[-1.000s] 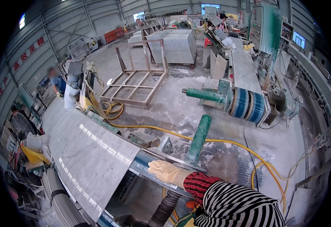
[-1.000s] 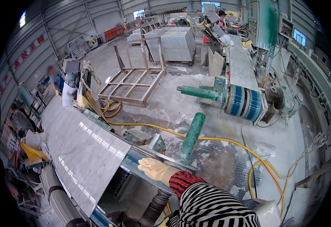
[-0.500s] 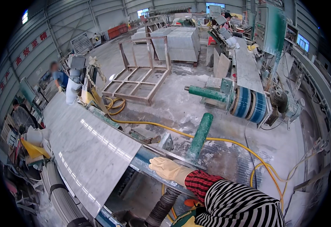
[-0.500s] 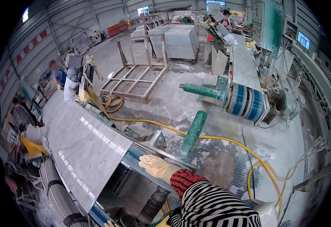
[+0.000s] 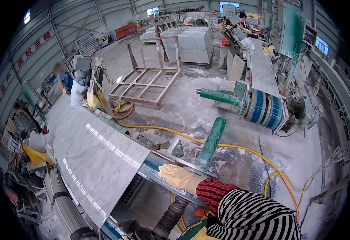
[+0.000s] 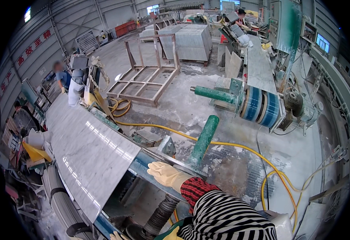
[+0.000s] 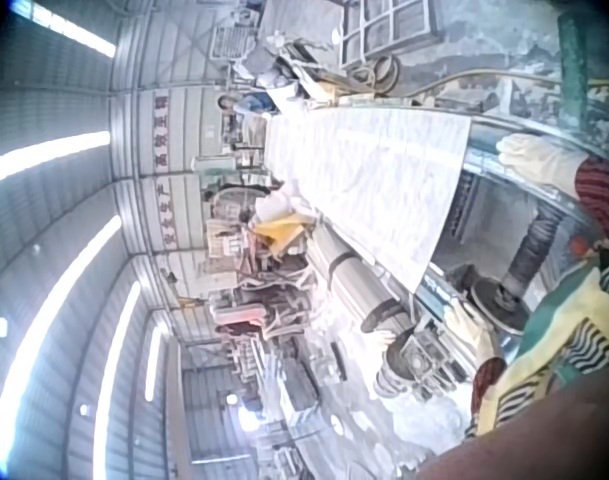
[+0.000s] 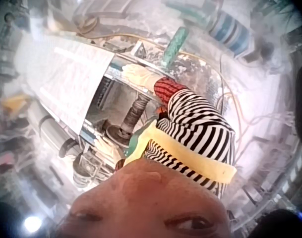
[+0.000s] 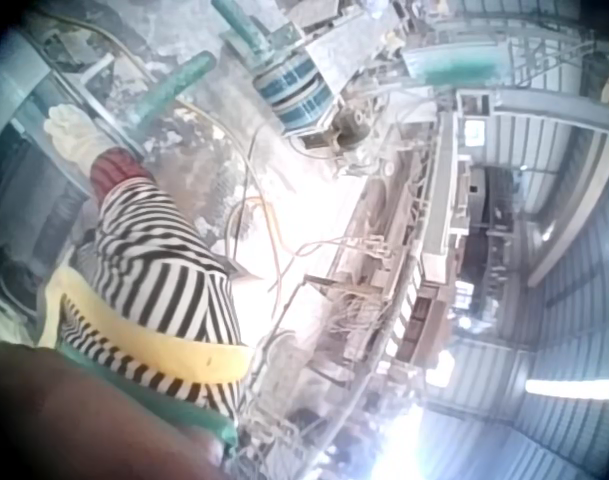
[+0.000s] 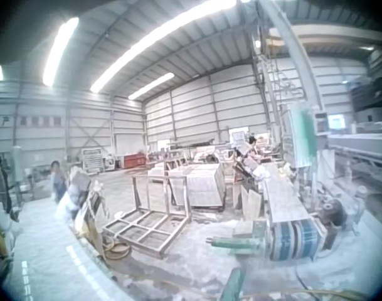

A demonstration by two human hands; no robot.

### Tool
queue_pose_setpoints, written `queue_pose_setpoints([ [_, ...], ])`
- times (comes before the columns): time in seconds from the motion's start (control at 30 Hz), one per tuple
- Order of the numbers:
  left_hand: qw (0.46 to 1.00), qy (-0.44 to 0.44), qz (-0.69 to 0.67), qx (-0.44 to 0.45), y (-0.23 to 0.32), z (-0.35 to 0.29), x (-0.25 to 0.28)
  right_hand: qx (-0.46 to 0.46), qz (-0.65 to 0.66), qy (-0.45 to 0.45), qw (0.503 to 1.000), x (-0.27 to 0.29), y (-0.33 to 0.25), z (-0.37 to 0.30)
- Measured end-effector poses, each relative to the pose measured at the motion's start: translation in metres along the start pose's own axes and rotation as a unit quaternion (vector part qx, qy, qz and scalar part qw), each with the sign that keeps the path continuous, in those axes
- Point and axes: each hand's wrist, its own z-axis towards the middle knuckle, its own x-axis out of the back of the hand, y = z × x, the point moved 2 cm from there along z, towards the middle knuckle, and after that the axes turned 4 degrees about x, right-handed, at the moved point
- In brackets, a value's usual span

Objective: The person feeds large stone slabs into a polishing machine, guides them through the rollers, and removes them at the other end. This process is repeated multiple times with different slabs.

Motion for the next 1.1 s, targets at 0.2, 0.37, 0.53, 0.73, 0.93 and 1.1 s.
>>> queue_pose_setpoints([
  [0.2, 1.0, -0.005, 0.016, 0.001, -0.006, -0.006, 0.002, -0.004, 0.004, -0.011, 1.0, 0.003, -0.001, -0.001],
  [0.37, 0.999, -0.025, 0.046, 0.008, -0.008, -0.007, 0.003, -0.01, 0.004, -0.018, 1.0, 0.006, -0.004, -0.002],
  [0.53, 0.999, -0.021, 0.032, 0.001, -0.005, -0.007, 0.007, -0.01, 0.005, -0.009, 1.0, 0.009, -0.006, -0.003],
  [0.73, 0.999, -0.02, 0.028, -0.003, -0.002, -0.006, 0.006, 0.01, 0.004, 0.013, 1.0, 0.009, -0.005, -0.006],
  [0.93, 0.999, -0.017, 0.029, 0.003, -0.008, -0.012, 0.01, 0.011, 0.006, 0.003, 1.0, 0.009, -0.008, -0.005],
  [1.1, 0.999, -0.018, 0.028, -0.001, -0.003, -0.012, 0.007, -0.022, -0.004, -0.037, 0.999, 0.011, -0.005, -0.009],
])
